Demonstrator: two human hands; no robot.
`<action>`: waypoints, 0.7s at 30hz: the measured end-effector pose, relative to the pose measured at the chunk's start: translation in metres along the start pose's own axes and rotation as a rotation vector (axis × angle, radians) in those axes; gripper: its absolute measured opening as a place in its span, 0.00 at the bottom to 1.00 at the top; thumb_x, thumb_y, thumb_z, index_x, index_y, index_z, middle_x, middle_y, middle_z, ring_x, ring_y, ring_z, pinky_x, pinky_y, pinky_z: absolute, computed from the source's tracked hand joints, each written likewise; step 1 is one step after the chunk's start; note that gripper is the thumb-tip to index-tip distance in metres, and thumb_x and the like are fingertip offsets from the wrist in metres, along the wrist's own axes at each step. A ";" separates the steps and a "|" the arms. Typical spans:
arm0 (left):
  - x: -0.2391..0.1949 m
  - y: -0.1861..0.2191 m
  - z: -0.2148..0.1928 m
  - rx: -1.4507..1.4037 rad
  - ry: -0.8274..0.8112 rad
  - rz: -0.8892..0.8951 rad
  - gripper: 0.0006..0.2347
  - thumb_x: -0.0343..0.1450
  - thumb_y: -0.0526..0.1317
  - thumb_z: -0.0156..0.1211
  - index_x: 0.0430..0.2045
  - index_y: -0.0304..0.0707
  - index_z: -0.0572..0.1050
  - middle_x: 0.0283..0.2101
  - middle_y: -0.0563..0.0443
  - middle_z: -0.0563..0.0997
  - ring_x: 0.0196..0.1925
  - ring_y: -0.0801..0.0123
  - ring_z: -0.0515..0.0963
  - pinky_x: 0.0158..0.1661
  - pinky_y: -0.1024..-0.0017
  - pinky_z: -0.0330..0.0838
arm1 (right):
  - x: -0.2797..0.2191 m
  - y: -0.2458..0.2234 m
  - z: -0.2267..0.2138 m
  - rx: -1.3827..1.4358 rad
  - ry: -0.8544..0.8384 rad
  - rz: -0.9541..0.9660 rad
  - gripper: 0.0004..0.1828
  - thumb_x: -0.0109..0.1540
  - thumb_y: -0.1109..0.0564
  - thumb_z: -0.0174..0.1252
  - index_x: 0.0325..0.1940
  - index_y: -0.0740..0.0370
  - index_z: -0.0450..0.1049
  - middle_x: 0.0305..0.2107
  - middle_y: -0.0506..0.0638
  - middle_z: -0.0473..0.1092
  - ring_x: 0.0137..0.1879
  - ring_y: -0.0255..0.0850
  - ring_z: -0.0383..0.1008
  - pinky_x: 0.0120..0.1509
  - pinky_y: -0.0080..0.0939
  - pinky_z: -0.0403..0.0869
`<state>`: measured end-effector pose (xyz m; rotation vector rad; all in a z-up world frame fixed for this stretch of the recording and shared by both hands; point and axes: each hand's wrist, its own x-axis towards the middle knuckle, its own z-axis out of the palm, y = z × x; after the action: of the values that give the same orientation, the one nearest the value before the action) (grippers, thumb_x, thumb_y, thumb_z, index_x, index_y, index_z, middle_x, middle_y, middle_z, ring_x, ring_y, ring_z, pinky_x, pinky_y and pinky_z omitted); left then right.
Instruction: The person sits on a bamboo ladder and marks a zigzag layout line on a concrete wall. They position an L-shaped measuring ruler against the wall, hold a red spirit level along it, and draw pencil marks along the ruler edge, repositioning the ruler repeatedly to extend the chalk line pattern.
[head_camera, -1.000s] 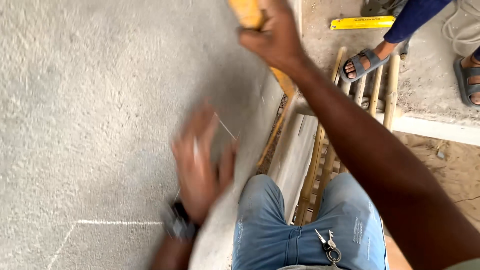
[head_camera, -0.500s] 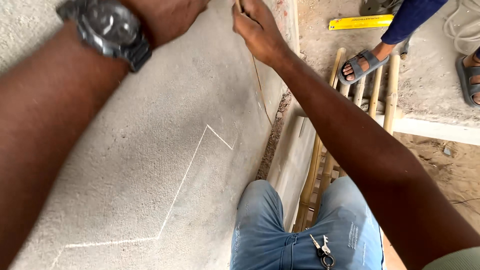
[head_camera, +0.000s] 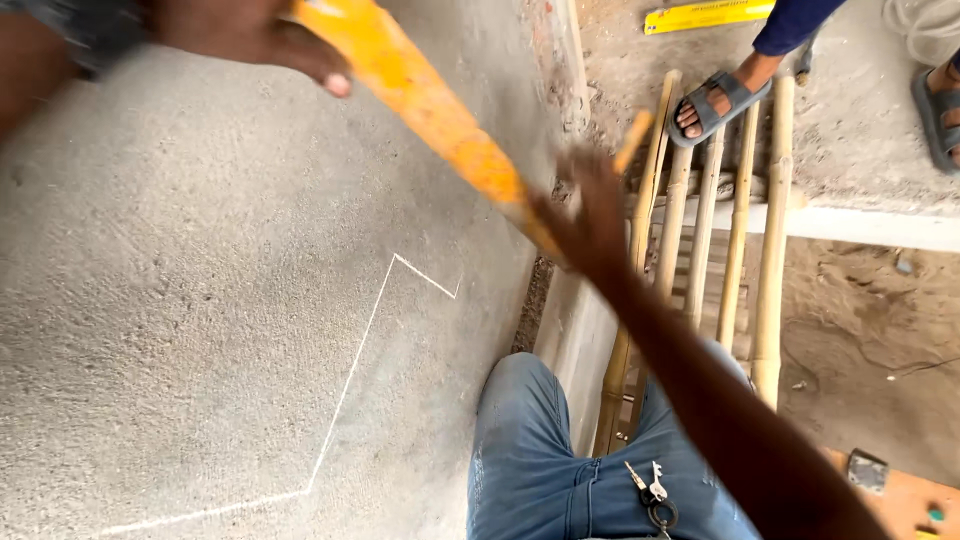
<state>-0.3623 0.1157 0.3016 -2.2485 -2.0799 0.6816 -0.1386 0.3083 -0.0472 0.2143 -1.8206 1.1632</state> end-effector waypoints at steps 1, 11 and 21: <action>-0.008 0.014 -0.005 -0.024 -0.027 0.033 0.24 0.66 0.53 0.63 0.50 0.34 0.78 0.40 0.43 0.86 0.36 0.60 0.86 0.41 0.64 0.82 | -0.038 0.024 0.015 -0.106 0.044 0.130 0.25 0.63 0.47 0.68 0.54 0.67 0.70 0.48 0.58 0.68 0.57 0.50 0.70 0.62 0.49 0.71; -0.027 0.067 -0.046 0.541 -0.758 -0.462 0.29 0.65 0.66 0.63 0.49 0.43 0.79 0.30 0.54 0.84 0.29 0.72 0.84 0.36 0.79 0.83 | -0.121 -0.016 0.127 0.395 -0.287 0.781 0.35 0.63 0.52 0.66 0.71 0.64 0.62 0.61 0.56 0.58 0.68 0.48 0.65 0.70 0.45 0.73; -0.021 0.071 -0.056 0.598 -0.487 -0.470 0.45 0.53 0.70 0.70 0.60 0.38 0.75 0.34 0.53 0.83 0.38 0.72 0.83 0.43 0.77 0.80 | -0.144 0.010 0.161 0.356 -0.050 0.699 0.34 0.63 0.52 0.67 0.67 0.72 0.66 0.55 0.55 0.64 0.62 0.46 0.71 0.67 0.43 0.73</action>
<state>-0.2781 0.1034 0.3380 -1.3072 -2.0566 1.6391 -0.1636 0.1423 -0.1839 -0.2178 -1.7660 1.9836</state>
